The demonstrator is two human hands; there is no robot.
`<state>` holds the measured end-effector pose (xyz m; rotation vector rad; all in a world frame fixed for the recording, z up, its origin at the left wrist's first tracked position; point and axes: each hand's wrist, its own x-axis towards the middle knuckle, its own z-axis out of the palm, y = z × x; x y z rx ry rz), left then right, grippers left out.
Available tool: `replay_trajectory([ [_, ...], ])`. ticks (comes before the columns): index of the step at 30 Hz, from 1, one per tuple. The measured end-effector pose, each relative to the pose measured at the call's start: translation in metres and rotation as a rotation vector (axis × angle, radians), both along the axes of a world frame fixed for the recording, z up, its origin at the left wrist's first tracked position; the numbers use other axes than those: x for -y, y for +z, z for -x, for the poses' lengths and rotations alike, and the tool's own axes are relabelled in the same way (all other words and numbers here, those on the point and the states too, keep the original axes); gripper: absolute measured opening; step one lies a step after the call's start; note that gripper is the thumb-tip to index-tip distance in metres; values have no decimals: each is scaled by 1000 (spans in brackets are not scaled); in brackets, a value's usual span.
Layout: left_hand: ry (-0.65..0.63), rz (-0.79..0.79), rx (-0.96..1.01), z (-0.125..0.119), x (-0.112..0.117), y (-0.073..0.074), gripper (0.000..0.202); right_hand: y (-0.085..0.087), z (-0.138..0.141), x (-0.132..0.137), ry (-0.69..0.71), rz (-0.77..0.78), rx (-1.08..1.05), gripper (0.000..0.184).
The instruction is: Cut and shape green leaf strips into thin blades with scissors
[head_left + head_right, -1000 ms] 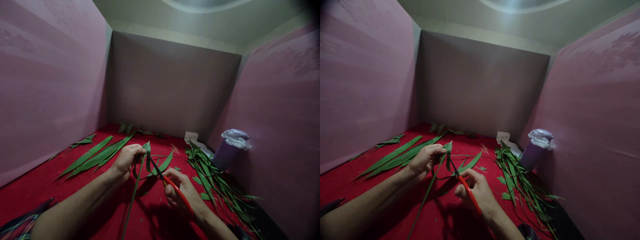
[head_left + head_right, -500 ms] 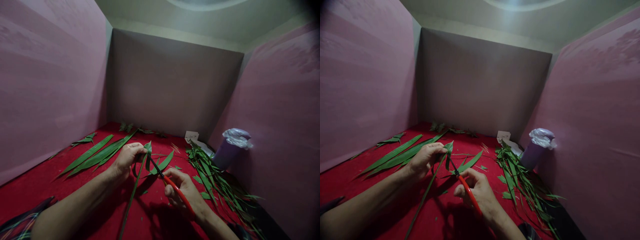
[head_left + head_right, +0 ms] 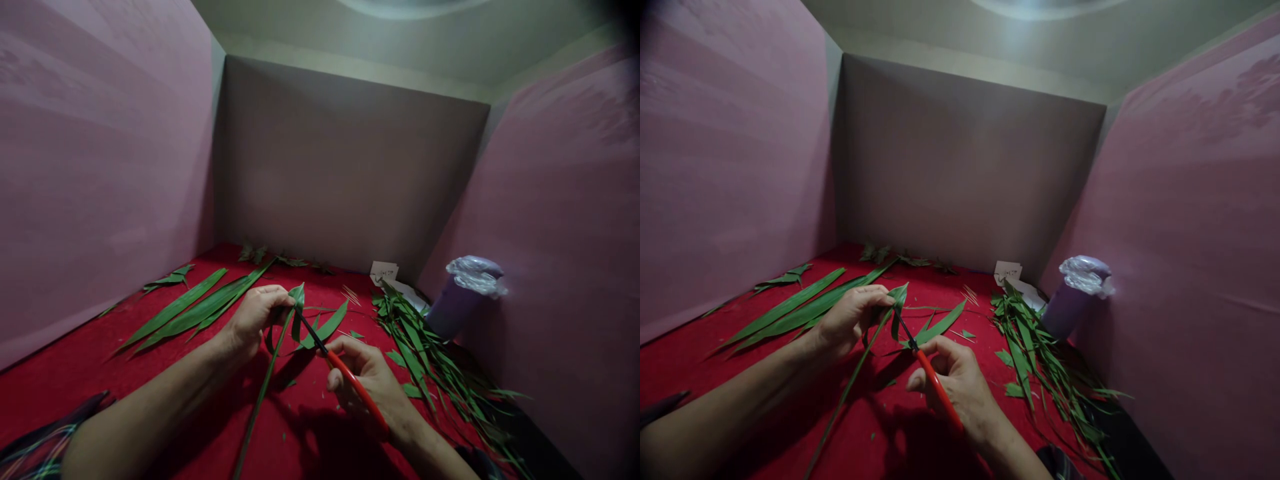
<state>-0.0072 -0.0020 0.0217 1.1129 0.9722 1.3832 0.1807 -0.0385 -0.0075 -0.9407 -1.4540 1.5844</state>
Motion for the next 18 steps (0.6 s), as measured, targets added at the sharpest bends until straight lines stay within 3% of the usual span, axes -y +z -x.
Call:
replay_trajectory([
  [18,-8,66,43,-2,0,-1,22,1,2,2,-14,-46,27,51],
])
